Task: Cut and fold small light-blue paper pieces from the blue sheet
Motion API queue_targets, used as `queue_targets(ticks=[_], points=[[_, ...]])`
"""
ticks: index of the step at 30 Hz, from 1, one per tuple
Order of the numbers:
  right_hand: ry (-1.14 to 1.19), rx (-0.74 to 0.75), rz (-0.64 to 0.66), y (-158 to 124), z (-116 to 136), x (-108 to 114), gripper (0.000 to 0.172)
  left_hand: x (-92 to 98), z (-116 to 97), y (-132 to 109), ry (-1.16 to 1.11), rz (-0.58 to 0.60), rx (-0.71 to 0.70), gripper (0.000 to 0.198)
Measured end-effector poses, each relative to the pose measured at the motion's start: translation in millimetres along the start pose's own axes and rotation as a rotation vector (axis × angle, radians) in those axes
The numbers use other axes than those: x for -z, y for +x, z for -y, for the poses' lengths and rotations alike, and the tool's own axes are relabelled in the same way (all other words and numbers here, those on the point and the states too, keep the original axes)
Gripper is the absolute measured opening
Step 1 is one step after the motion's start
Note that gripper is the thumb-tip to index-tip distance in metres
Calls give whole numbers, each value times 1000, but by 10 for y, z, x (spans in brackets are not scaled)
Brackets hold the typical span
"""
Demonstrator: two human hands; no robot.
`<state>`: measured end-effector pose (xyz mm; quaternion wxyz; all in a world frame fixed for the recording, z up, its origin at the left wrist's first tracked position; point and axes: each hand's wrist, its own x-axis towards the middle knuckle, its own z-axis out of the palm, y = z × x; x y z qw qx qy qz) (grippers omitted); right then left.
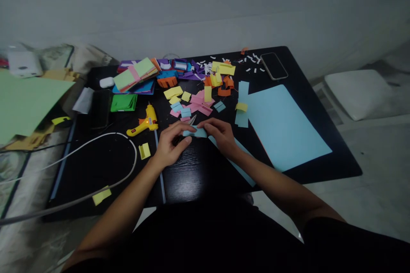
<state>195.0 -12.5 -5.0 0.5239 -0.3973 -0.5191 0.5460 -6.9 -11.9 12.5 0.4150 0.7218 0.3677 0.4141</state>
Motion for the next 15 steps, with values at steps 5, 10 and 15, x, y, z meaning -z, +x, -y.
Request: queue_targets(ticks=[5, 10, 15], points=[[-32, -24, -93, -12, -52, -81, 33, -51, 42, -4, 141, -101, -22, 19], [-70, -6, -90, -26, -69, -81, 34, -111, 99, 3, 46, -236, 118, 20], [-86, 31, -98, -36, -61, -82, 29, -79, 66, 11, 218, -187, 65, 17]])
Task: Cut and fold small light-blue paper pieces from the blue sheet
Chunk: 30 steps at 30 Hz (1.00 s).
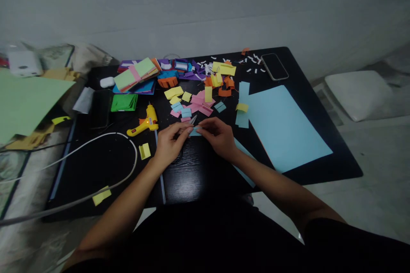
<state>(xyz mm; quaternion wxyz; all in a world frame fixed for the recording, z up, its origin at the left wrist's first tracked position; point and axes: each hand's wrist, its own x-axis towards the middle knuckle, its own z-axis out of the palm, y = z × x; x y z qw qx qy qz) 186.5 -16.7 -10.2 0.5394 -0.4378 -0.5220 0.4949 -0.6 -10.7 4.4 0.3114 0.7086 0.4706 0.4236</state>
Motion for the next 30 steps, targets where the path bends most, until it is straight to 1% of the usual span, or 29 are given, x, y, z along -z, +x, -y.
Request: queue_targets(ticks=[2, 5, 10, 12, 17, 20, 25, 30], points=[[-10, 4, 1, 0, 6, -3, 28, 12, -1, -1, 46, 0, -34, 16], [-28, -14, 24, 9, 18, -3, 31, 10, 5, -7, 72, 6, -69, 16], [31, -122, 104, 37, 23, 1, 32, -3, 0, -16, 96, 2, -89, 15], [56, -146, 111, 45, 18, 1, 31, -2, -7, -16, 105, 8, -92, 15], [47, -121, 89, 45, 2, 2, 28, 1, -13, -15, 105, 12, -101, 15], [13, -92, 88, 34, -17, 3, 27, -9, -12, -23, 95, 13, -80, 16], [-43, -51, 85, 12, -69, 3, 26, -50, -5, -38, -13, 9, -2, 17], [-27, -63, 82, 7, -53, -7, 25, -67, 24, -35, -74, 22, 45, 17]])
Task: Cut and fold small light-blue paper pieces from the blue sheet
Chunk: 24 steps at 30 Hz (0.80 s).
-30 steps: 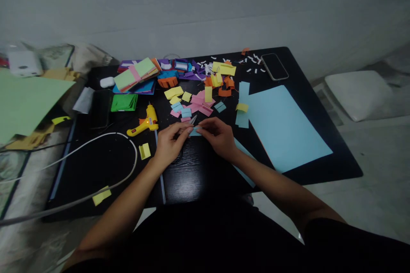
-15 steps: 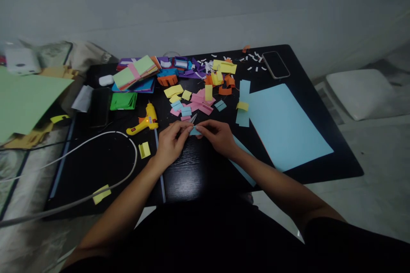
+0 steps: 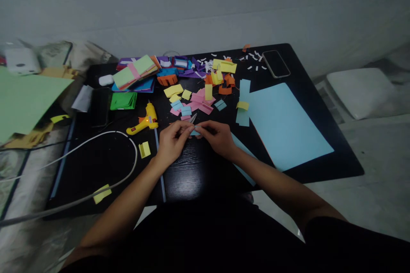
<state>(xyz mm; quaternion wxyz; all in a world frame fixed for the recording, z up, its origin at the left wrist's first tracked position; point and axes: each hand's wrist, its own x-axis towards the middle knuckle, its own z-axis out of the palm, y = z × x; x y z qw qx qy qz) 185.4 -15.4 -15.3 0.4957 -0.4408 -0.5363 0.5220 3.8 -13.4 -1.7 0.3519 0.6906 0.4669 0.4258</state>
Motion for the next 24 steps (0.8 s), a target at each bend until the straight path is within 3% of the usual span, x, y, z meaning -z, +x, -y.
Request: queue_targets(ticks=[7, 24], points=[[72, -41, 26, 2, 105, -3, 32, 23, -7, -2, 50, 15, -11, 18], [141, -77, 41, 17, 74, 6, 31, 15, -8, -4, 45, -11, 3, 16]])
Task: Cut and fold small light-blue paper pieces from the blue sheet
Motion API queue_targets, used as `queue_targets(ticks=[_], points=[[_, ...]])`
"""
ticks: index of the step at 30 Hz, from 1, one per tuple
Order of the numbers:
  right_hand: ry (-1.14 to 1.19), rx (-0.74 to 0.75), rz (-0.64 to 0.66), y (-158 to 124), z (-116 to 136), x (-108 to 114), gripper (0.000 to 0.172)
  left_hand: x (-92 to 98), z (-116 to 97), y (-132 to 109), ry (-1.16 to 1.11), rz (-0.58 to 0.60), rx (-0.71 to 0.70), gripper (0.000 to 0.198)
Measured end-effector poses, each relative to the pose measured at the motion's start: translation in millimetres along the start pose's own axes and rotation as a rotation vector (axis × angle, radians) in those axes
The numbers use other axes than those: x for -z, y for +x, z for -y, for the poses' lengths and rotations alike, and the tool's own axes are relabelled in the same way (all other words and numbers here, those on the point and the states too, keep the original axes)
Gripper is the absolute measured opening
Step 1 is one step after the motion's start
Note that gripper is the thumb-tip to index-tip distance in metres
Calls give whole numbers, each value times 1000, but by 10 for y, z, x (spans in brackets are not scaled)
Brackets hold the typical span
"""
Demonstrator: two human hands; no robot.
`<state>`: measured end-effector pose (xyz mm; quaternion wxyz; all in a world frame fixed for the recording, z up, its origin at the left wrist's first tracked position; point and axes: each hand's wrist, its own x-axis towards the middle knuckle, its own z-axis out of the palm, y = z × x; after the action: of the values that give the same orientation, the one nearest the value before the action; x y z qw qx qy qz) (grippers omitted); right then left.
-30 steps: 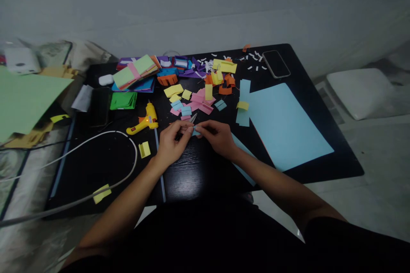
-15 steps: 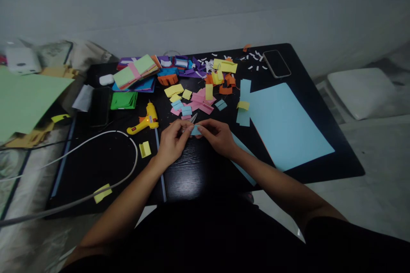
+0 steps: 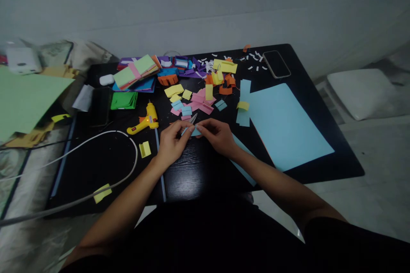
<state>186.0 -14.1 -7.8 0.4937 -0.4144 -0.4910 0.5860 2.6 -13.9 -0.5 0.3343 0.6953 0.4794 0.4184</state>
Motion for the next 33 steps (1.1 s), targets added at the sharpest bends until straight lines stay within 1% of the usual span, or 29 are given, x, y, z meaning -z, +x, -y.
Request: queue_targets(ticks=[5, 10, 15, 18, 22, 24, 29, 33], points=[[67, -4, 48, 11, -4, 33, 31, -2, 6, -1, -53, -29, 54, 18], [30, -12, 15, 17, -20, 29, 31, 4, -6, 4, -33, -4, 36, 17], [95, -55, 62, 32, -34, 57, 31, 1, 0, 12, -76, -40, 58, 17], [81, -49, 52, 26, -20, 57, 28, 1, 18, 9, -59, -26, 47, 17], [11, -10, 6, 20, -3, 21, 29, -13, 29, 3, -56, 5, 23, 16], [3, 3, -19, 25, -7, 9, 31, -29, 24, 3, -104, 2, 51, 17], [9, 40, -73, 36, -45, 12, 29, -61, 10, 15, -301, -5, 185, 23], [-19, 49, -92, 27, -54, 14, 28, -56, -27, 45, -355, -21, 218, 26]])
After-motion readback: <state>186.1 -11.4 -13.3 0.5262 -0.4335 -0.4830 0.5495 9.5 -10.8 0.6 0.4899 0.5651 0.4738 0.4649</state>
